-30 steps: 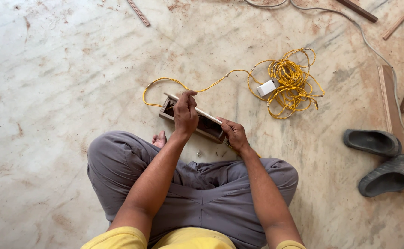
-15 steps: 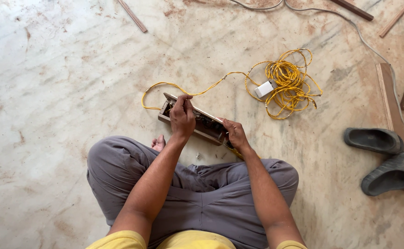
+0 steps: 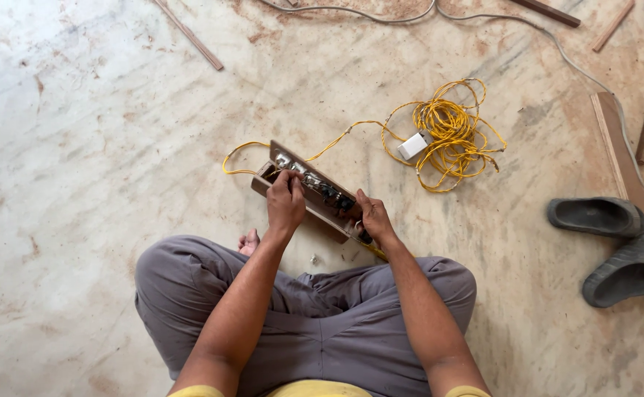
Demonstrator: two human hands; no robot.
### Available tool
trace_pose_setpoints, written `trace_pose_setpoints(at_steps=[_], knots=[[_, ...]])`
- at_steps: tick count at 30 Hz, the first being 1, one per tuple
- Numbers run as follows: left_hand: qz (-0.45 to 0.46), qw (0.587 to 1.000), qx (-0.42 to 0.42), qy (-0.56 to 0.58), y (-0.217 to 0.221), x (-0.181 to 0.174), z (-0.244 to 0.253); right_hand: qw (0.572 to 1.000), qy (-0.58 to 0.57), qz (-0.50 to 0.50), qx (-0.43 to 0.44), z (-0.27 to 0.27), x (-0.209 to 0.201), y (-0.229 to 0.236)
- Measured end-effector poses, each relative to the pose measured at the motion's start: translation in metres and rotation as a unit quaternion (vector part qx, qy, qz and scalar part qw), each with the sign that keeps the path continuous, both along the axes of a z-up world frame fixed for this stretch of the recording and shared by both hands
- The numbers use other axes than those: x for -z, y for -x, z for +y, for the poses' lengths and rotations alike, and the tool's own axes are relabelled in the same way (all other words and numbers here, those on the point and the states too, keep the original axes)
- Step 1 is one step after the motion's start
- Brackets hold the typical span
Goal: Repairing or assembling an electrical extension board using a screwdriver.
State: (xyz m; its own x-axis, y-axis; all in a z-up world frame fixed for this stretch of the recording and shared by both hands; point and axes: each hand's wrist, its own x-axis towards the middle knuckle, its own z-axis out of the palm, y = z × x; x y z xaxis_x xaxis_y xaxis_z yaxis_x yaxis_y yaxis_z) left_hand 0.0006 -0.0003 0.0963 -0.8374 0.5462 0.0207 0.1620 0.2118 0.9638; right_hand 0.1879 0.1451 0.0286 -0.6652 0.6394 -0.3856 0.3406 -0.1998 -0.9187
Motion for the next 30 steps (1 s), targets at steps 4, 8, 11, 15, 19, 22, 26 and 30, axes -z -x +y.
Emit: trace_pose_setpoints(at_steps=[4, 8, 11, 15, 19, 22, 26, 30], knots=[[0.048, 0.997, 0.036, 0.043, -0.002, 0.014, 0.003, 0.996, 0.081, -0.013, 0.042, -0.002, -0.028, 0.005], [0.099, 0.979, 0.117, 0.136, -0.008, 0.021, 0.0, 0.989, 0.134, 0.002, 0.059, 0.005, -0.014, 0.0], [0.087, 0.966, 0.162, 0.182, -0.01, -0.002, -0.002, 0.987, 0.151, 0.007, 0.058, 0.004, -0.019, 0.0], [0.118, 0.949, 0.22, 0.194, -0.012, 0.002, -0.003, 0.987, 0.151, 0.001, 0.061, 0.002, -0.023, 0.0], [0.148, 0.944, 0.228, 0.186, -0.012, 0.012, -0.003, 0.987, 0.15, 0.017, 0.048, 0.002, -0.023, 0.0], [0.134, 0.937, 0.241, 0.216, -0.011, 0.014, -0.001, 0.988, 0.148, 0.007, 0.05, 0.002, -0.024, 0.0], [0.126, 0.929, 0.248, 0.244, -0.011, 0.008, -0.001, 0.986, 0.157, 0.007, 0.047, 0.001, -0.026, 0.001], [0.124, 0.928, 0.245, 0.253, -0.011, 0.003, -0.001, 0.984, 0.17, 0.005, 0.055, 0.002, -0.026, 0.001]])
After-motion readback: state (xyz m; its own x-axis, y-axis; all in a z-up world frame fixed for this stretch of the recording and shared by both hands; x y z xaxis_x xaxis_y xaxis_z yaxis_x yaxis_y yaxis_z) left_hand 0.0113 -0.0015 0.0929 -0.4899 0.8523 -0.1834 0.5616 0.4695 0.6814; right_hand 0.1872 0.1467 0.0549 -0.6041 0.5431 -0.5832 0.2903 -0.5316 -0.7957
